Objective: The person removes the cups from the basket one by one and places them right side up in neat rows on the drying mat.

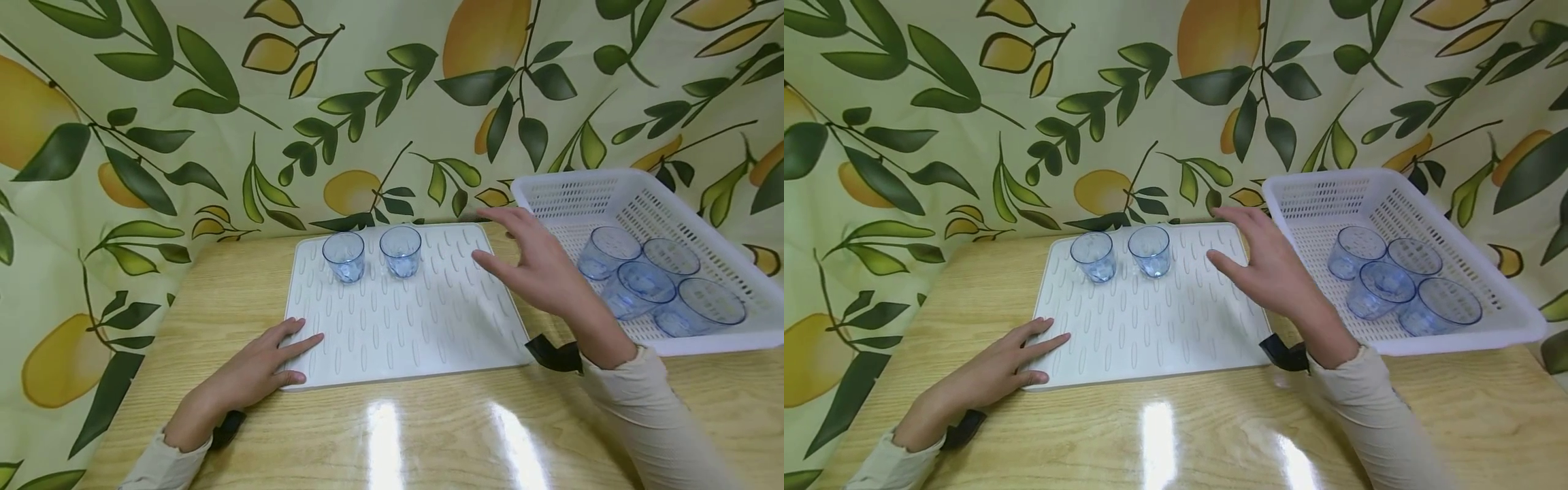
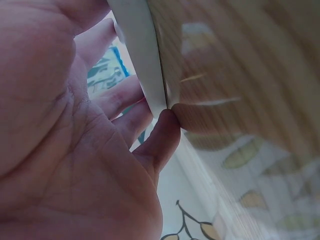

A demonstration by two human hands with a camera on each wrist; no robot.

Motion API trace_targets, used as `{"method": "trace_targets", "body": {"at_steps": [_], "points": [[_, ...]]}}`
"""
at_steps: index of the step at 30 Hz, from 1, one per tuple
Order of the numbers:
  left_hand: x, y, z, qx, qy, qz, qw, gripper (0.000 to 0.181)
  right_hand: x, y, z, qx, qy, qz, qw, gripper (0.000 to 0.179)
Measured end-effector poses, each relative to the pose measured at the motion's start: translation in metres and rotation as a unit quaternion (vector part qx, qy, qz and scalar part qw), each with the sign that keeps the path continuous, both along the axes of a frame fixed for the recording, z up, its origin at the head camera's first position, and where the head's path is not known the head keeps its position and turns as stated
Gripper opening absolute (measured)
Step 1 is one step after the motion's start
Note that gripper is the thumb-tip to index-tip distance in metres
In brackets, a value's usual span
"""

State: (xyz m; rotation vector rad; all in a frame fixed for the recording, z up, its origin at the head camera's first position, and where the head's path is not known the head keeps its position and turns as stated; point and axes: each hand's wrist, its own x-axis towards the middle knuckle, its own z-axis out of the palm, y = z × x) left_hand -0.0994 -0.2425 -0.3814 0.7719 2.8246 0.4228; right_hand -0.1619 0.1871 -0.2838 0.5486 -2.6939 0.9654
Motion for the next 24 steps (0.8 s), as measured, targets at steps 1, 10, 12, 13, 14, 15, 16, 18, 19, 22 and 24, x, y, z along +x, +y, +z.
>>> {"method": "trace_targets", "body": {"at_steps": [1, 10, 12, 13, 14, 15, 16, 18, 19, 22, 24], "points": [[0.001, 0.000, 0.000, 0.000, -0.001, 0.001, 1.0000, 0.063, 0.003, 0.006, 0.002, 0.001, 0.005, -0.005, 1.0000, 0.057], [0.000, -0.002, -0.003, 0.002, 0.008, -0.001, 1.0000, 0.064, 0.014, 0.056, 0.001, 0.029, 0.028, -0.056, 0.9976, 0.058], [-0.001, -0.002, -0.005, 0.004, 0.014, -0.003, 0.9999, 0.064, 0.015, 0.068, -0.001, 0.039, 0.032, -0.063, 0.9967, 0.058], [-0.001, -0.001, -0.005, 0.004, 0.016, -0.005, 0.9998, 0.063, 0.016, 0.073, -0.002, 0.044, 0.031, -0.066, 0.9963, 0.057], [0.000, 0.000, -0.006, 0.003, 0.017, -0.007, 0.9998, 0.063, 0.017, 0.078, -0.003, 0.049, 0.031, -0.070, 0.9959, 0.057], [0.000, 0.001, -0.006, 0.003, 0.017, -0.008, 0.9998, 0.063, 0.019, 0.083, -0.005, 0.055, 0.028, -0.076, 0.9952, 0.057], [-0.001, 0.001, -0.005, 0.001, 0.019, -0.010, 0.9998, 0.062, 0.020, 0.087, -0.006, 0.059, 0.022, -0.080, 0.9948, 0.058], [-0.001, 0.002, -0.004, -0.003, 0.020, -0.014, 0.9997, 0.062, 0.024, 0.092, -0.009, 0.059, 0.011, -0.085, 0.9946, 0.058], [-0.001, 0.001, -0.003, -0.006, 0.021, -0.015, 0.9997, 0.062, 0.025, 0.094, -0.011, 0.061, 0.005, -0.087, 0.9944, 0.058], [-0.001, 0.000, -0.001, -0.010, 0.020, -0.014, 0.9996, 0.062, 0.027, 0.098, -0.019, 0.073, -0.014, -0.088, 0.9934, 0.060], [0.000, -0.002, 0.001, -0.013, 0.017, -0.013, 0.9997, 0.063, 0.027, 0.102, -0.026, 0.083, -0.023, -0.088, 0.9925, 0.062]]}}
